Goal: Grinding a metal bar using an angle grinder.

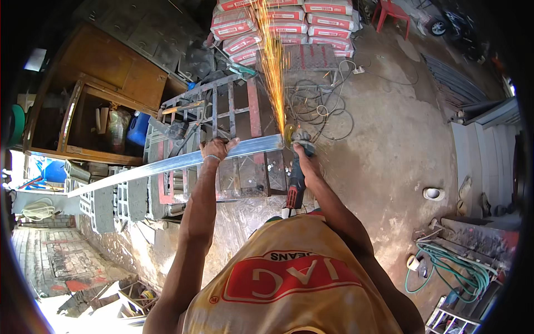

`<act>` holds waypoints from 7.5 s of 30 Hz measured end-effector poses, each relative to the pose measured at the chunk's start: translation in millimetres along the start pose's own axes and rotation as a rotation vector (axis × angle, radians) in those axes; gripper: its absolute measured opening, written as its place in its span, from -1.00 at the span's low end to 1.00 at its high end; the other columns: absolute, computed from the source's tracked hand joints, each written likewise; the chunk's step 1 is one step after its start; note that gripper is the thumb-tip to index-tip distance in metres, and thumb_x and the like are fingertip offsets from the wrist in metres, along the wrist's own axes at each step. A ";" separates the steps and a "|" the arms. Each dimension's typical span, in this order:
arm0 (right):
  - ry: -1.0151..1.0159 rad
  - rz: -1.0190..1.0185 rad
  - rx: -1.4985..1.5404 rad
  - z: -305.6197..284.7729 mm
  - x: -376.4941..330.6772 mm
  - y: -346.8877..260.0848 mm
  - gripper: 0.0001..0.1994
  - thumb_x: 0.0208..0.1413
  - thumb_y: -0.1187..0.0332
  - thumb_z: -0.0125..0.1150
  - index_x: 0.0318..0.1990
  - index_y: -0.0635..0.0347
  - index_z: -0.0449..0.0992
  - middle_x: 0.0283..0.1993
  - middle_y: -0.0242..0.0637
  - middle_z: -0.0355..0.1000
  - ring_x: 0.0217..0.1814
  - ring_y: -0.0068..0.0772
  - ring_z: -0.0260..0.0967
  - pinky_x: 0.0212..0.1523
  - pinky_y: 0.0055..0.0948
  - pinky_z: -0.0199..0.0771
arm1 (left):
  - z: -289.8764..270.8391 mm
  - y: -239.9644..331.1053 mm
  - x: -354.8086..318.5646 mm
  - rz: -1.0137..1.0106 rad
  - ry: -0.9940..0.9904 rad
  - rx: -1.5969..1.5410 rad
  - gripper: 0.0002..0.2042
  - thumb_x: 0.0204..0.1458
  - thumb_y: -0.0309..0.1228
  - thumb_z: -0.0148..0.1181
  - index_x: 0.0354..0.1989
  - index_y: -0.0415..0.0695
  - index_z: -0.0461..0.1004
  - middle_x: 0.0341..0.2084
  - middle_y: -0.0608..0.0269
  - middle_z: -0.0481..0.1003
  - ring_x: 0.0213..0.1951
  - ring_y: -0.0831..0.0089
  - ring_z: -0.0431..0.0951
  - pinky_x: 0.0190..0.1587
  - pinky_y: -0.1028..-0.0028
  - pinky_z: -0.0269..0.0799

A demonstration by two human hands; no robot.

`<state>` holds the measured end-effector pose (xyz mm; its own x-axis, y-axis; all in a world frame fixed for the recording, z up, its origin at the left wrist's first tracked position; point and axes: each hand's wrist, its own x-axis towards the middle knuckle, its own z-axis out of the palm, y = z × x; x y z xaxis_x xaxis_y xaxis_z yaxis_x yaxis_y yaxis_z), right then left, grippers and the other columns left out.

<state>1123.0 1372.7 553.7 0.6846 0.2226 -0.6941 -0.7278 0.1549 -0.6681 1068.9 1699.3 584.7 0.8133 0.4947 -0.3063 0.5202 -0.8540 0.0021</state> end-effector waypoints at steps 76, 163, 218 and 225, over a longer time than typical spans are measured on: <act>-0.062 -0.091 0.027 -12.7 8.4 15.3 -0.44 0.07 -0.05 0.46 -0.06 0.30 0.53 -0.34 -0.24 0.52 -0.56 -0.35 0.52 -0.56 -0.33 0.55 | -6.3 2.0 9.0 -0.036 -0.103 -0.001 -0.08 -0.04 0.68 -0.35 -0.01 0.24 0.70 -0.02 0.20 0.67 0.11 0.13 0.62 0.29 -0.19 0.01; -0.011 0.022 0.089 0.8 8.8 10.3 -0.46 0.05 -0.10 0.45 -0.12 0.23 0.56 -0.40 -0.30 0.49 -0.50 -0.40 0.51 -0.48 -0.33 0.54 | 6.0 -1.4 5.3 -0.058 0.011 -0.016 -0.08 0.04 0.63 -0.36 0.02 0.16 0.70 -0.01 0.04 0.66 0.12 0.11 0.62 0.39 -0.22 -0.09; -0.028 0.013 0.070 4.2 12.0 0.4 -0.45 0.01 -0.11 0.48 -0.21 0.27 0.53 -0.49 -0.24 0.49 -0.59 -0.35 0.49 -0.57 -0.29 0.52 | 9.2 7.7 9.2 -0.159 0.072 0.023 -0.29 0.28 0.25 -0.29 -0.04 -0.06 0.70 -0.03 -0.05 0.65 0.07 0.02 0.64 0.37 -0.12 0.00; -0.038 0.031 0.063 3.1 12.2 6.7 -0.44 0.03 -0.14 0.47 -0.13 0.18 0.48 -0.51 -0.27 0.44 -0.62 -0.35 0.45 -0.59 -0.29 0.53 | 6.8 7.5 8.5 -0.173 0.057 0.044 -0.28 0.28 0.25 -0.30 -0.03 -0.07 0.70 -0.01 -0.06 0.65 0.10 0.02 0.62 0.39 -0.13 -0.02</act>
<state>1126.4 1379.5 541.6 0.6607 0.2643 -0.7025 -0.7504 0.2077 -0.6275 1078.0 1696.0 575.6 0.7268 0.6421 -0.2439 0.6427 -0.7610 -0.0881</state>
